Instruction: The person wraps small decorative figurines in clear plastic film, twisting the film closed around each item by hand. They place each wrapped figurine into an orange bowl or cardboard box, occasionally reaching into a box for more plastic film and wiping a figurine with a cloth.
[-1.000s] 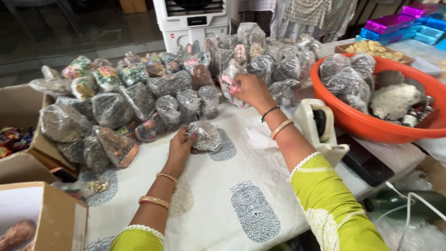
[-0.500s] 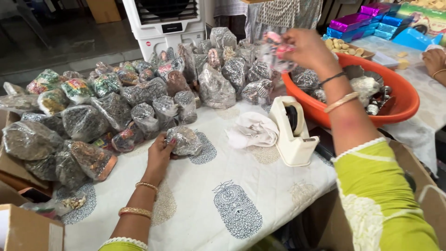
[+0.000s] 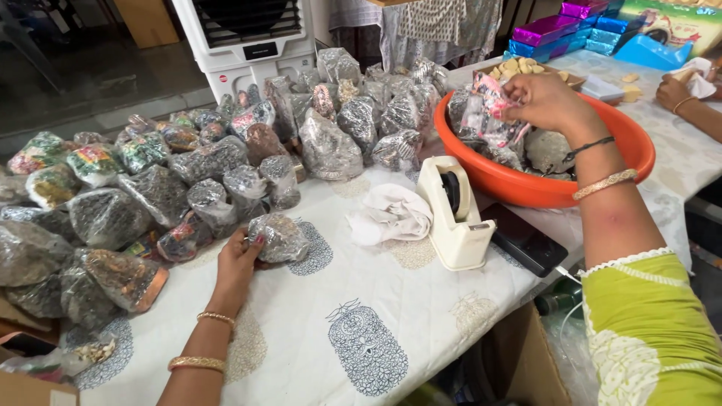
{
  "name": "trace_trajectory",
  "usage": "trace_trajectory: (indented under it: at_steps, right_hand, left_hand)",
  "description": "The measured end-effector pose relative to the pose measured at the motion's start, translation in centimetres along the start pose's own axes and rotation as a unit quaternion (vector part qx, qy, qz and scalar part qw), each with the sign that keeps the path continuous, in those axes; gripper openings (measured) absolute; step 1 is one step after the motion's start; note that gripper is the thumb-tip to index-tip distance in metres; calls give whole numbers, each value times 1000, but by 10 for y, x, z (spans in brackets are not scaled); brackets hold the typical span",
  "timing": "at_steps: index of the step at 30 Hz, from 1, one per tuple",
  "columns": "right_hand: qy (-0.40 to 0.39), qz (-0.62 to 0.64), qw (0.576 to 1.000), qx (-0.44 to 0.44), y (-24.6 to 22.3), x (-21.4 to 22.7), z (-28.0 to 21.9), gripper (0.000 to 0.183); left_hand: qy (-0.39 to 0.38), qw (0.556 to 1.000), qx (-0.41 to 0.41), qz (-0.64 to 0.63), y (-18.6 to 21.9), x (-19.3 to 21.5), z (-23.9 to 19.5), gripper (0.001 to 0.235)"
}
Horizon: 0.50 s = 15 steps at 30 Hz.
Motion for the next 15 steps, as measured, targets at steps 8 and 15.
trace_trajectory:
  at_steps: [8, 15]
  right_hand:
    - [-21, 3, 999, -45, 4, -33, -5, 50]
    - [-67, -4, 997, -43, 18, -79, -3, 45]
  left_hand:
    - [2, 1000, 5, -4, -1, 0, 1, 30]
    - [5, 1000, 1, 7, 1, 0, 1, 28]
Point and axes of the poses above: each hand's wrist, its own z-axis towards the middle knuckle, its own x-axis out of the back of the hand, y = z × x, the point moved 3 cm from there along z, towards the middle knuckle, and after that the axes turned 1 degree about x, right-handed, at the moved point
